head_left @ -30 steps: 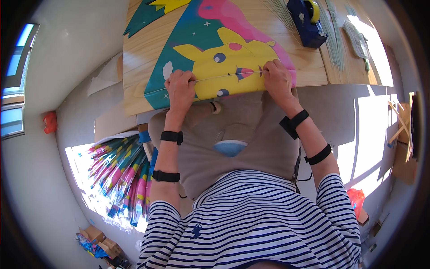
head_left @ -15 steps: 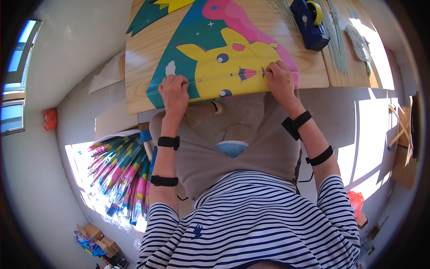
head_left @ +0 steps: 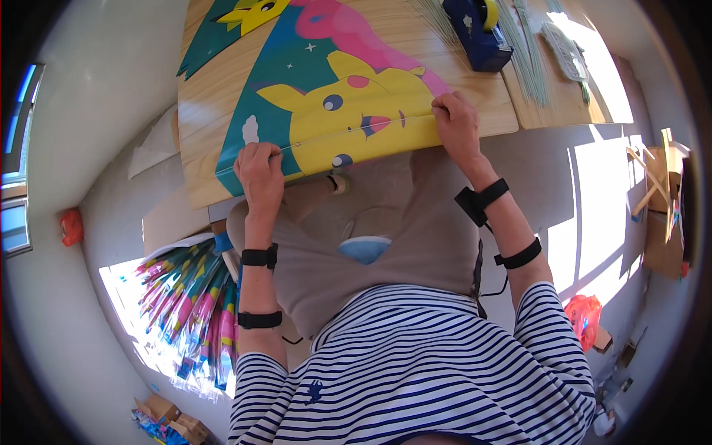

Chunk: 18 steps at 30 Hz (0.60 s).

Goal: The recorder is assembling a cartoon-themed plastic kite, unfolding the material, and preparing the string and supports.

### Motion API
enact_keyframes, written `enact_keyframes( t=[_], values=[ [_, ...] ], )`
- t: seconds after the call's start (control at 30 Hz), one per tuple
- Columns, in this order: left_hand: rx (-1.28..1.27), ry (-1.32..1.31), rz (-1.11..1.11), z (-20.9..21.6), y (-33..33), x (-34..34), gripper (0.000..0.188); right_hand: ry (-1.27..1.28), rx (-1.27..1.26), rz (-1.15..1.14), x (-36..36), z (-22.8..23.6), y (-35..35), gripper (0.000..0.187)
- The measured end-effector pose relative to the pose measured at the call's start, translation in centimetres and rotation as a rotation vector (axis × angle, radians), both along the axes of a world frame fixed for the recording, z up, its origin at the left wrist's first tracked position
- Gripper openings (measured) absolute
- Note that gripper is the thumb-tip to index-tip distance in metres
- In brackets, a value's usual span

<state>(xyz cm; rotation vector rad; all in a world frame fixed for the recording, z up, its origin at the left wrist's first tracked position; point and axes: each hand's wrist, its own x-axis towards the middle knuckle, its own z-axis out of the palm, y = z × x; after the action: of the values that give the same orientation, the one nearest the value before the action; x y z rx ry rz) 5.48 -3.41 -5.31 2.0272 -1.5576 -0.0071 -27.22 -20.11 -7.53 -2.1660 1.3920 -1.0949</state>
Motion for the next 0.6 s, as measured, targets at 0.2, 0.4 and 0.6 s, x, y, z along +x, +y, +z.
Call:
enact_keyframes(
  t=[0.2,0.4,0.6],
  values=[
    [-0.021,-0.005,-0.048,0.7,-0.1,-1.6,0.011,-0.009,0.047,0.058,-0.2,-0.8,0.7,0.006],
    [-0.021,-0.009,-0.077,0.6,0.3,-2.1,0.012,0.028,0.057,0.088,1.3,-0.6,1.4,0.007],
    [-0.008,-0.019,-0.069,0.3,0.5,-2.3,0.011,0.045,0.066,0.082,1.4,-0.5,1.5,0.007]
  ],
)
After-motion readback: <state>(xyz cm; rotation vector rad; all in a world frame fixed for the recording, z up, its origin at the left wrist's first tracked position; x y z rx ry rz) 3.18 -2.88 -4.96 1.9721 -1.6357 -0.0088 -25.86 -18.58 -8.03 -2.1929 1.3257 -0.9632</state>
